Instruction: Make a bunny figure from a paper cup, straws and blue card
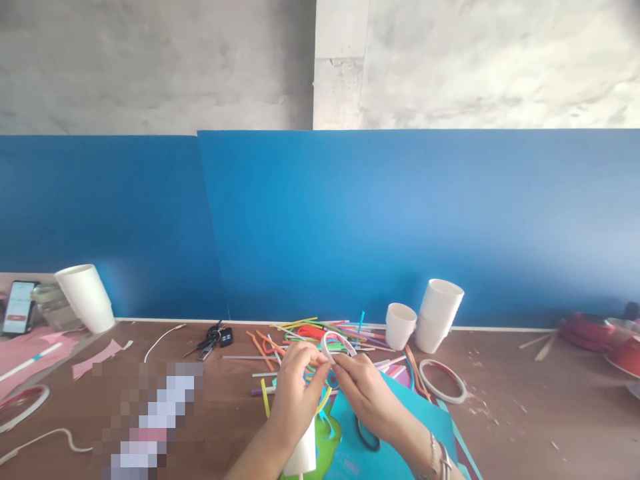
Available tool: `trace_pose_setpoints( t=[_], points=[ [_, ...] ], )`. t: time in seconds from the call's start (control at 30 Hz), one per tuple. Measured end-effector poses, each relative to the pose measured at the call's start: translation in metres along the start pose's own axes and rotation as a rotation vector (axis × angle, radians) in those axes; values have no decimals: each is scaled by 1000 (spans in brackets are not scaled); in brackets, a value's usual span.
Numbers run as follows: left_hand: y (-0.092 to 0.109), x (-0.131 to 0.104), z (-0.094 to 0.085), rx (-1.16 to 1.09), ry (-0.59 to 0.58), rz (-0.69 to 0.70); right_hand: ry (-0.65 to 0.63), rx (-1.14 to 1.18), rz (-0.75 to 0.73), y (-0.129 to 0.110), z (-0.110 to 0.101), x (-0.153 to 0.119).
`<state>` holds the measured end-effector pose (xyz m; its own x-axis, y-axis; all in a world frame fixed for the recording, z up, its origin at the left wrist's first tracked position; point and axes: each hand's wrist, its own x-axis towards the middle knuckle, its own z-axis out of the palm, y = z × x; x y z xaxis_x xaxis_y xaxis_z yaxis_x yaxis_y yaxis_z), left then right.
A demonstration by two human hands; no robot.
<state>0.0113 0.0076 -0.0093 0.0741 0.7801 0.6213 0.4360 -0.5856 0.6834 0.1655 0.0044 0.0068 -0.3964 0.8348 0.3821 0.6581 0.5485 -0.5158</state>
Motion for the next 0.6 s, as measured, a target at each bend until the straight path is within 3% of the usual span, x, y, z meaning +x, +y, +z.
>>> trace_pose_setpoints(
  t=[0.27, 0.4, 0.53, 0.6],
  points=[
    [6, -3, -2, 15, -44, 31, 40, -10, -22, 3, 6, -1],
    [10, -4, -2, -49, -26, 61, 96, 221, 56, 2, 11, 0],
    [5, 3, -9, -247, 103, -104, 158, 543, 285, 13, 5, 3],
    [5, 9, -16, -352, 82, -241, 126, 410, 355, 26, -1, 5]
  ],
)
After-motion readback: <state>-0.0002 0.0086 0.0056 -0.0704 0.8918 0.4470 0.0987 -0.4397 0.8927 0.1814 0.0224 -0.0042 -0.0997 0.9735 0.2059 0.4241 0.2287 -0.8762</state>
